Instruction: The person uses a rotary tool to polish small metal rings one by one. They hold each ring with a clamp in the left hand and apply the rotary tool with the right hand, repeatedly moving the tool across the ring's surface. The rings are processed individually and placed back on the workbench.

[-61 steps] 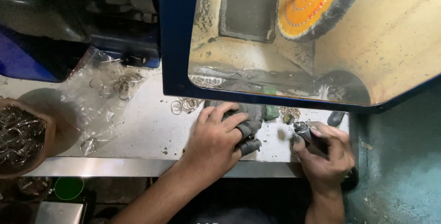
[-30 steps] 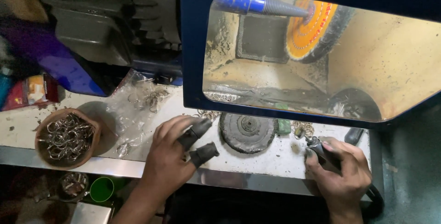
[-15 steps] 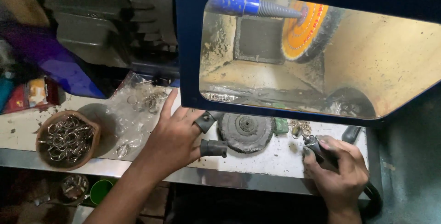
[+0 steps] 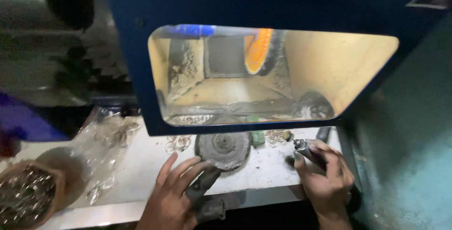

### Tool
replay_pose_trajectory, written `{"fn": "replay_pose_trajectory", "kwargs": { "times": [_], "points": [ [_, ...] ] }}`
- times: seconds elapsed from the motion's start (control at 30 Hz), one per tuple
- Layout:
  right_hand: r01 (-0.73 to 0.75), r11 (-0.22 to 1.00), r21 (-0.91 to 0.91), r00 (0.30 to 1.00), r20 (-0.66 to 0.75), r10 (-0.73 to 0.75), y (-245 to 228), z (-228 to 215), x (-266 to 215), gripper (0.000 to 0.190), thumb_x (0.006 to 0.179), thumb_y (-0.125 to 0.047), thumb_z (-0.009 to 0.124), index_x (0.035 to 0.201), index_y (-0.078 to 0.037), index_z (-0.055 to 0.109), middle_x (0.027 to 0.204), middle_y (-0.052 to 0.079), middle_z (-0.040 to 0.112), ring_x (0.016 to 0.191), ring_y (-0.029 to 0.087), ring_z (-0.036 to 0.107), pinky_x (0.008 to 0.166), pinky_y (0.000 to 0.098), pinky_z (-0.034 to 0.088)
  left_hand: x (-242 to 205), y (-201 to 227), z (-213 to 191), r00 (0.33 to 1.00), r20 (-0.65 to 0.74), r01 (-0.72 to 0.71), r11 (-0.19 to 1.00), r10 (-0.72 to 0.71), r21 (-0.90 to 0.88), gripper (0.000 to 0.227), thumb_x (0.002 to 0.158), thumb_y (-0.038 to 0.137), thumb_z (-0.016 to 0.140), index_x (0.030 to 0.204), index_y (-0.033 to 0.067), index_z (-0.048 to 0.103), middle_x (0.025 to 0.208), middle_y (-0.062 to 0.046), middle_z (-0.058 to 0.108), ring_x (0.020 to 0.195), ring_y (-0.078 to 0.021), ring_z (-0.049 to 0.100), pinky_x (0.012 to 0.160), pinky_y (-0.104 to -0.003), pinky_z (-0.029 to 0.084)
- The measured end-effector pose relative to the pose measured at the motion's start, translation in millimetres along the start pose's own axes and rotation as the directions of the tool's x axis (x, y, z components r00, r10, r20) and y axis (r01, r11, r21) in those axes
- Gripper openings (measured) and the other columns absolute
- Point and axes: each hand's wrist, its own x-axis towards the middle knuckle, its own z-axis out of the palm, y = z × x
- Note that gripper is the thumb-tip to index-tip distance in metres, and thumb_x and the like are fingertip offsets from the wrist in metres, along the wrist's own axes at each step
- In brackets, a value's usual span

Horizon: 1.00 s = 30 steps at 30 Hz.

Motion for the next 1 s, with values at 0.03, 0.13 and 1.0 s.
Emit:
{"fn": "replay_pose_trajectory", "kwargs": {
  "times": [0.03, 0.13, 1.0],
  "points": [
    [-0.054, 0.997, -0.054, 0.998, -0.015, 0.053, 6, -2, -6, 0.037, 0.091, -0.031, 0.077, 0.104, 0.002, 0.066, 0.106, 0.016, 0.074, 0.092, 0.032, 0.073, 0.086, 0.0418, 0.057, -3, 0, 4, 1.000, 0.000, -0.005, 0.998, 0.005, 0.060, 0.044, 0.086, 0.018, 0.055, 0.127, 0.0048, 0.062, 0.146, -0.016, 0.055, 0.137, -0.0373, 0.051, 0.117, -0.069, 0.031],
    [-0.129, 0.988, -0.085, 0.991, -0.039, 0.126, 13, -8, -12, 0.036, 0.091, -0.025, 0.079, 0.112, 0.001, 0.065, 0.111, 0.012, 0.075, 0.096, 0.030, 0.074, 0.086, 0.0384, 0.058, -11, -6, 13, 0.998, -0.049, -0.033, 0.993, 0.038, 0.116, 0.030, 0.096, 0.023, 0.051, 0.116, 0.0071, 0.067, 0.141, -0.015, 0.060, 0.134, -0.0374, 0.055, 0.116, -0.065, 0.035],
    [-0.108, 0.991, -0.079, 0.994, 0.025, 0.110, 14, -7, -4, 0.035, 0.096, -0.027, 0.071, 0.109, 0.004, 0.064, 0.114, 0.018, 0.074, 0.102, 0.033, 0.074, 0.088, 0.0414, 0.060, -19, 12, 10, 0.965, -0.250, 0.085, 0.996, -0.081, 0.006, 0.031, 0.096, 0.029, 0.052, 0.101, 0.0046, 0.072, 0.113, -0.013, 0.075, 0.112, -0.0331, 0.070, 0.104, -0.052, 0.051]
  ]
}}
